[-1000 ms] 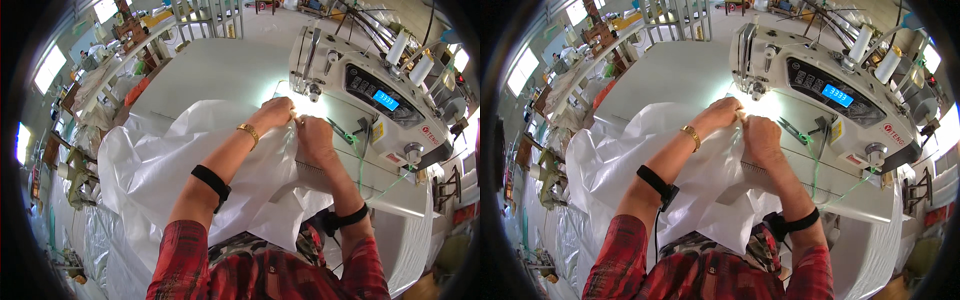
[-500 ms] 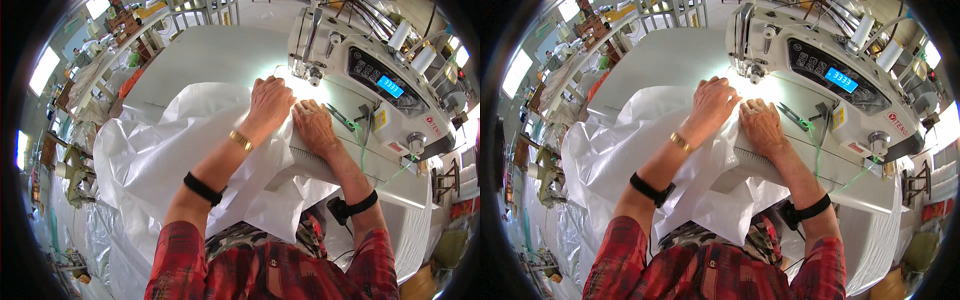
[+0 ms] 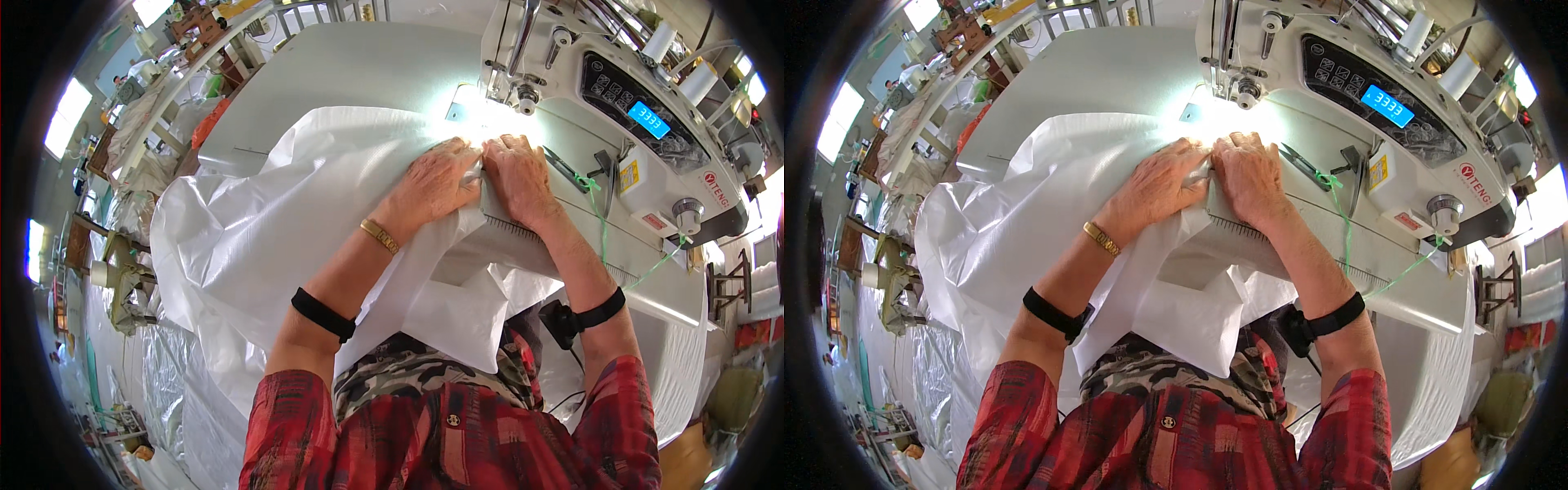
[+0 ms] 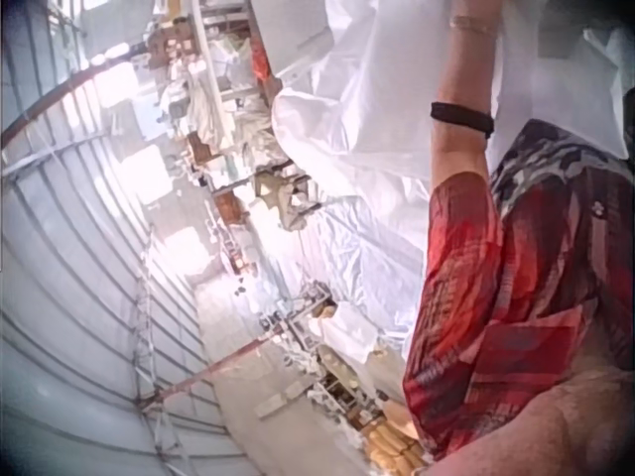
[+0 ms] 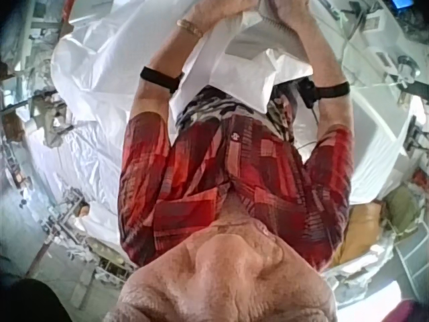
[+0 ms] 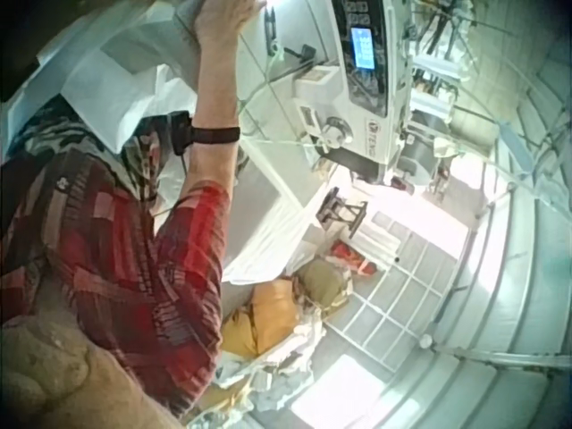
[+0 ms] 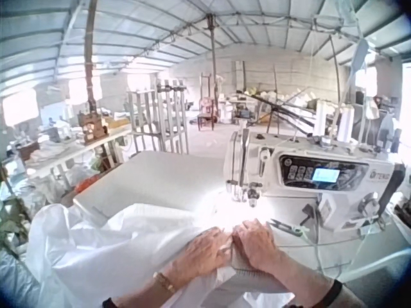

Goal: The recorder uses an industrial sewing machine to join pieces of large white plastic textile sheets.

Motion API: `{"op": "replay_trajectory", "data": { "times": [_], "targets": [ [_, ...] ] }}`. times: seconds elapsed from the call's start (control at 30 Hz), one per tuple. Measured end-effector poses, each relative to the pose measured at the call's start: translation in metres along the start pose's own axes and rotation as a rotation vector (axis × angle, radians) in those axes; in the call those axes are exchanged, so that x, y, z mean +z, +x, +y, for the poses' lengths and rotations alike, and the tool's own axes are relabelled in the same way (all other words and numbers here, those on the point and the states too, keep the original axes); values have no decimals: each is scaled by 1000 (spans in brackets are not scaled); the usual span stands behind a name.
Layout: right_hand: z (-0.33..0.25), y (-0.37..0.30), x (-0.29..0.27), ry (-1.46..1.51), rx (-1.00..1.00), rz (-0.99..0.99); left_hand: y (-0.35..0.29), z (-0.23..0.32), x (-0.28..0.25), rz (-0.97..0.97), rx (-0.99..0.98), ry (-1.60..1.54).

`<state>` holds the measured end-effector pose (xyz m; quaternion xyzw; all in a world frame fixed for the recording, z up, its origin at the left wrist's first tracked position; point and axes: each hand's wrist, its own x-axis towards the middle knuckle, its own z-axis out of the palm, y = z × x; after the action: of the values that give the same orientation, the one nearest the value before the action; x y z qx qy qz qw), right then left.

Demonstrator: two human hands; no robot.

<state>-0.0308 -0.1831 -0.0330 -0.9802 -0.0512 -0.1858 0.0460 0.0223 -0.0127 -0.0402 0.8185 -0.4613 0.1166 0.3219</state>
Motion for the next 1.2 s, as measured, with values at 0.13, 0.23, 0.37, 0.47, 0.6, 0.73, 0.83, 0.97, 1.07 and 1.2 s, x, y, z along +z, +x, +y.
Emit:
{"op": "replay_trajectory", "data": {
  "times": [0.13, 0.23, 0.37, 0.47, 0.6, 0.73, 0.83, 0.97, 1.07, 1.2],
  "targets": [
    [7, 5, 4, 42, -15, 23, 8, -3, -1, -137, -49, -16],
    [11, 8, 8, 17, -5, 61, 11, -5, 1, -102, -40, 5],
    [12, 9, 11, 7, -22, 102, 13, -6, 3, -114, -70, 0],
    [12, 9, 10, 2, 18, 47, 16, -5, 3, -139, -89, 31],
    [13, 10, 8, 25, 37, 38, 19, -6, 6, -149, -108, 50],
    [18, 11, 12, 82, 62, 40, 25, -10, 11, -109, -78, 85],
    [29, 16, 18, 153, 101, 6, 32, -14, 13, -94, -48, 79],
    [47, 31, 31, 622, 315, 288, 40, -14, 16, -124, -130, 49],
    [58, 37, 37, 809, 324, 342, 40, -13, 18, -64, -97, 42],
    [65, 37, 36, 829, 347, 255, 39, -13, 21, -46, -79, 42]
  ]
}}
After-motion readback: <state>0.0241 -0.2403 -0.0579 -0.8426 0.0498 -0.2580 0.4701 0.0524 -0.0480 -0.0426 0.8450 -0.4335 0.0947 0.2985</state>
